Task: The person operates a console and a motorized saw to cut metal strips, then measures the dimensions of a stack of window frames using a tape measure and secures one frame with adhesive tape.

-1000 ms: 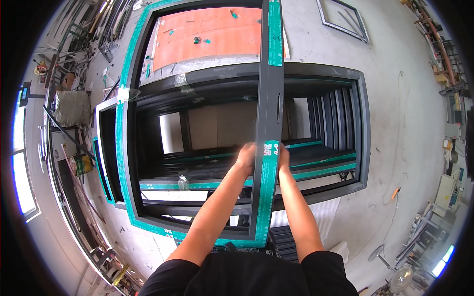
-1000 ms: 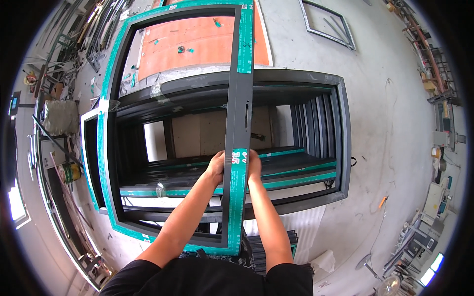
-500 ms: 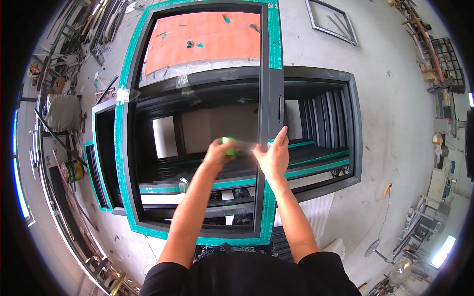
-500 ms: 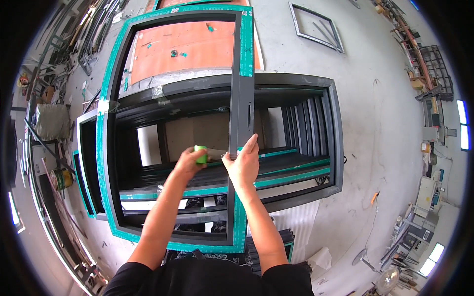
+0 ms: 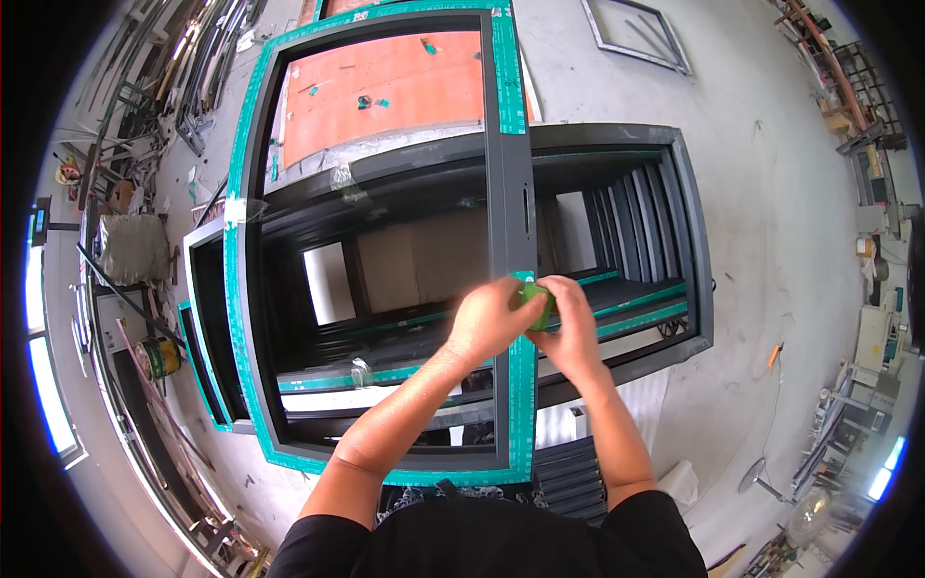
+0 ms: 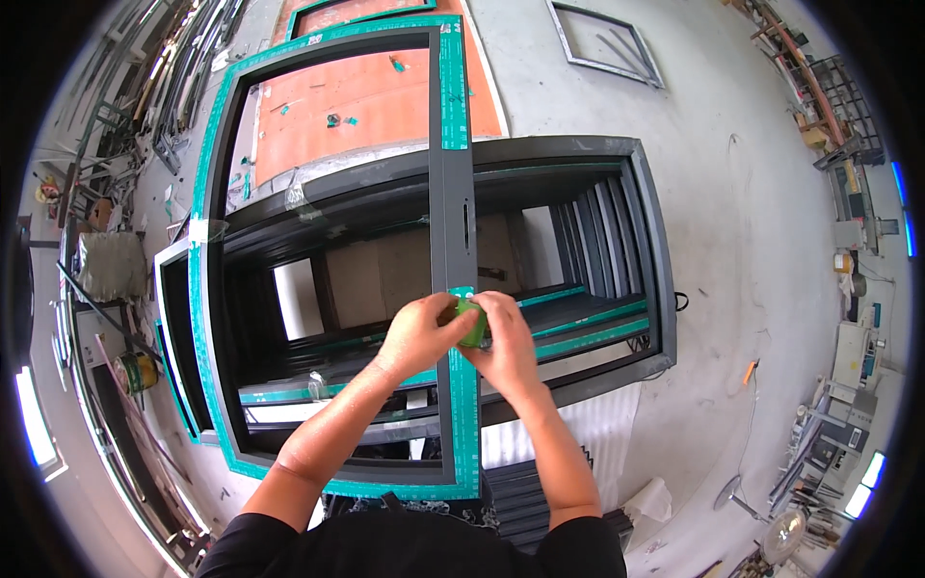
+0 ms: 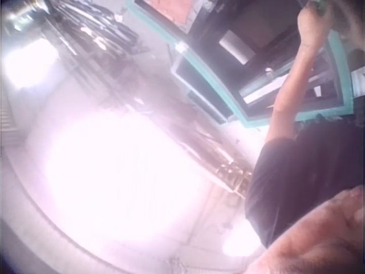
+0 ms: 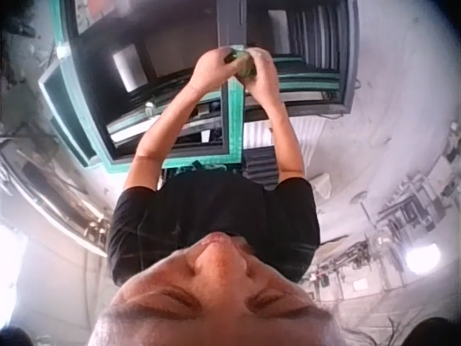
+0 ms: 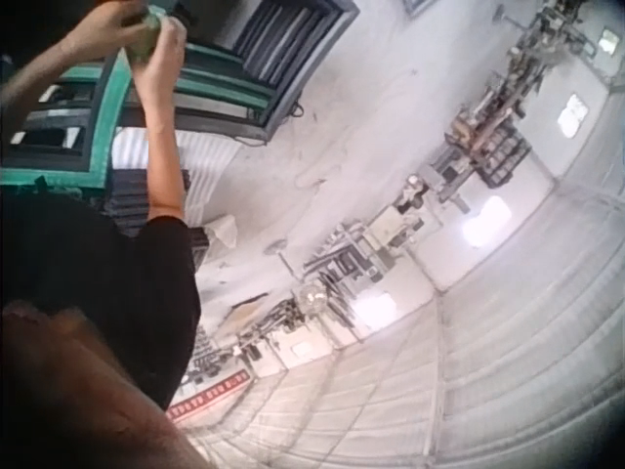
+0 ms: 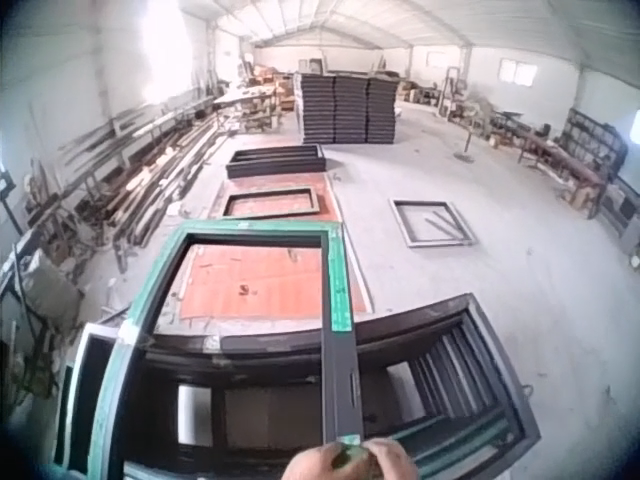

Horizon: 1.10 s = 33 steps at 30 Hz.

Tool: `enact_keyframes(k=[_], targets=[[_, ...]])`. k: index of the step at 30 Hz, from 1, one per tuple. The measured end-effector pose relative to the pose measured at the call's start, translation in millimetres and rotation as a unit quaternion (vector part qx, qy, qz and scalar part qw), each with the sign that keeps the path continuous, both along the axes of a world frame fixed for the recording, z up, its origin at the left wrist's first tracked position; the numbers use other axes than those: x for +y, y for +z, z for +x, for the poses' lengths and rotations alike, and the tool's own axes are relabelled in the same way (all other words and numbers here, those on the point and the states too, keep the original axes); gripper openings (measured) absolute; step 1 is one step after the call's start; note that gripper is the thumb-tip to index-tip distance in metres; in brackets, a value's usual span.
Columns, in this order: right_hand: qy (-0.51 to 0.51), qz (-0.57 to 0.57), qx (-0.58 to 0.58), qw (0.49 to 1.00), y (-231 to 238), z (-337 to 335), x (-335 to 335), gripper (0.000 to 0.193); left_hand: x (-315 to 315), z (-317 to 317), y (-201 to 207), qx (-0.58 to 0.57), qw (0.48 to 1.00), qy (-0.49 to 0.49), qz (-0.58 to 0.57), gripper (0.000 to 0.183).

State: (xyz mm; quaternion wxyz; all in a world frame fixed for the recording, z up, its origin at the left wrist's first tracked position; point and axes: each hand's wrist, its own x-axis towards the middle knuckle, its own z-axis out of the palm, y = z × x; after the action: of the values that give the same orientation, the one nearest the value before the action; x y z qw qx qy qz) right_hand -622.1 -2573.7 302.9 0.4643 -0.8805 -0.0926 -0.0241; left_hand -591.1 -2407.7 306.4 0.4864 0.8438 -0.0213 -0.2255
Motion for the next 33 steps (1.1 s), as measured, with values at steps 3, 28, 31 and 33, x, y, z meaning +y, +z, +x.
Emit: enact_keyframes(k=[3, 28, 31, 33], targets=[[-0.027, -0.140, -0.063, 0.988, -1.9, -1.9, -37.3, 0.068, 27.7, 7.8, -34.2, 0.089, 0.972, 0.136, -0.170, 0.027], [0.078, -0.063, -0.051, 0.994, -3.4, 4.7, 13.8, 0.083, 12.6, -16.1, -12.1, -0.074, 0.990, 0.112, 0.051, 0.045], [0.080, -0.083, -0.058, 0.992, 4.6, 16.1, 26.8, 0.081, 12.0, -16.7, -3.9, -0.070, 0.991, 0.099, 0.063, 0.042], [0.076, -0.107, -0.041, 0.991, 5.3, 10.9, 11.9, 0.076, 23.8, -17.0, -11.3, -0.050, 0.997, 0.052, -0.005, 0.040]])
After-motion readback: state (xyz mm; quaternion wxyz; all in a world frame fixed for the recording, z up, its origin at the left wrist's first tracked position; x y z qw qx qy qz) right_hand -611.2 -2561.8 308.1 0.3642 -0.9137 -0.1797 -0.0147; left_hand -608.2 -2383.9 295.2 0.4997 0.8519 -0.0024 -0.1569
